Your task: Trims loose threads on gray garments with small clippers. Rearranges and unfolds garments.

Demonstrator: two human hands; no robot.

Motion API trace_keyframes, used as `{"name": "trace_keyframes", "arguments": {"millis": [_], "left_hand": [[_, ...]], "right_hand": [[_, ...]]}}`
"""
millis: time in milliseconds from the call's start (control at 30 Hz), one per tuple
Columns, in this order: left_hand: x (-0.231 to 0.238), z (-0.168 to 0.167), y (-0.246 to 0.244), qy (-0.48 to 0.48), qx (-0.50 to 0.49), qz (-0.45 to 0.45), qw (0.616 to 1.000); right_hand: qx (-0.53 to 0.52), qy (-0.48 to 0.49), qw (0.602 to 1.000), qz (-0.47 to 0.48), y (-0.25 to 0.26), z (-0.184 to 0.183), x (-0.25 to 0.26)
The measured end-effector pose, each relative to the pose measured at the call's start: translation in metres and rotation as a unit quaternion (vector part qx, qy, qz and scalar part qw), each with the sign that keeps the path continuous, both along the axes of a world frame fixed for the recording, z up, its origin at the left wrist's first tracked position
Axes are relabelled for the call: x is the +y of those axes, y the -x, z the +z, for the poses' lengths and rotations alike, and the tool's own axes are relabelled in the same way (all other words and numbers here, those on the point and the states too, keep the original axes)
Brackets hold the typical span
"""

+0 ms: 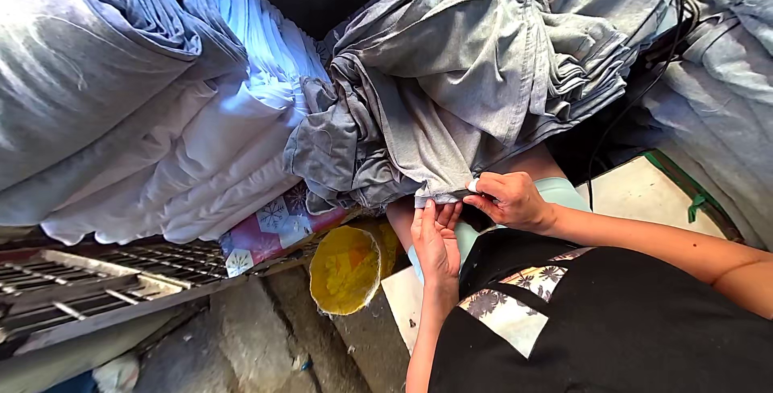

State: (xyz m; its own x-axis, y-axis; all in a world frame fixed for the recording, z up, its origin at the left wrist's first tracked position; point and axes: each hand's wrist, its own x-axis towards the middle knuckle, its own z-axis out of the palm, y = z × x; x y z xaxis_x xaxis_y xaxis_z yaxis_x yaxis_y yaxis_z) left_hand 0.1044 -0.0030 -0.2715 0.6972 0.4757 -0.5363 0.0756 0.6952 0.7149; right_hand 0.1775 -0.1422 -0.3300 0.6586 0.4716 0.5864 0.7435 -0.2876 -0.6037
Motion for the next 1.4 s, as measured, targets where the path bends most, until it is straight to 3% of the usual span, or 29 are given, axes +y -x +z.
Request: {"name": "trace_keyframes", "arguments": {"millis": [167, 400, 500, 567, 633, 700, 733, 800, 900, 967, 1033, 1100, 1167, 1200, 1233, 1333, 1400], "left_hand": [[0.0, -0.001, 0.001, -0.007, -0.001, -0.003, 1.0], [0.002, -0.002, 0.001, 0.01, -0.019, 0.001, 1.0], [0.005, -0.009, 0.003, -0.024, -0.032, -0.049, 0.998], [0.017, -0.011, 0.009, -0.081, 0.003, -0.148, 0.986], [0.039, -0.007, 0.02, -0.219, 0.066, -0.299, 0.927], [0.055, -0.005, 0.029, -0.455, 0.158, -0.333, 0.81], [0.056, -0.008, 0.031, -0.561, 0.189, -0.289, 0.753], [0.049, -0.019, 0.025, -0.689, 0.148, -0.171, 0.688], [0.026, -0.032, 0.003, -0.733, -0.012, -0.099, 0.673], [0.024, -0.038, -0.014, -0.705, -0.097, -0.087, 0.697], [0.028, -0.03, -0.022, -0.591, -0.142, -0.101, 0.788], [0.041, -0.014, -0.024, -0.444, -0.119, -0.16, 0.873], [0.055, -0.007, -0.027, -0.308, -0.097, -0.18, 0.929], [0.058, -0.007, -0.027, -0.257, -0.09, -0.185, 0.944], [0.058, -0.008, -0.027, -0.229, -0.084, -0.188, 0.951], [0.05, -0.013, -0.028, -0.219, -0.071, -0.176, 0.957], [0.047, -0.013, -0.027, -0.235, -0.063, -0.167, 0.955]], "right_hand": [[0.02, 0.004, 1.0, 0.011, 0.001, 0.0, -0.002], [0.14, 0.018, 0.989, 0.047, -0.006, -0.01, 0.001], [0.134, -0.025, 0.989, 0.052, -0.012, -0.012, 0.008], [0.183, -0.041, 0.981, 0.054, -0.016, -0.003, 0.009], [0.249, -0.037, 0.967, 0.044, -0.024, 0.006, 0.006], [0.296, -0.026, 0.954, 0.028, -0.032, 0.014, 0.003], [0.314, -0.025, 0.949, 0.025, -0.035, 0.018, 0.003], [0.335, -0.023, 0.942, 0.025, -0.038, 0.024, 0.005], [0.334, -0.007, 0.942, 0.023, -0.035, 0.035, 0.01], [0.325, 0.009, 0.945, 0.023, -0.036, 0.04, 0.013], [0.319, 0.027, 0.947, 0.022, -0.044, 0.039, 0.011], [0.345, 0.022, 0.936, 0.062, -0.062, 0.035, 0.002], [0.437, -0.032, 0.889, 0.132, -0.08, 0.034, -0.005], [0.495, -0.063, 0.854, 0.145, -0.084, 0.036, -0.005], [0.514, -0.071, 0.844, 0.134, -0.086, 0.036, -0.004], [0.322, -0.008, 0.946, 0.024, -0.08, 0.03, 0.001], [0.213, -0.038, 0.976, 0.021, -0.068, 0.03, 0.009]]}}
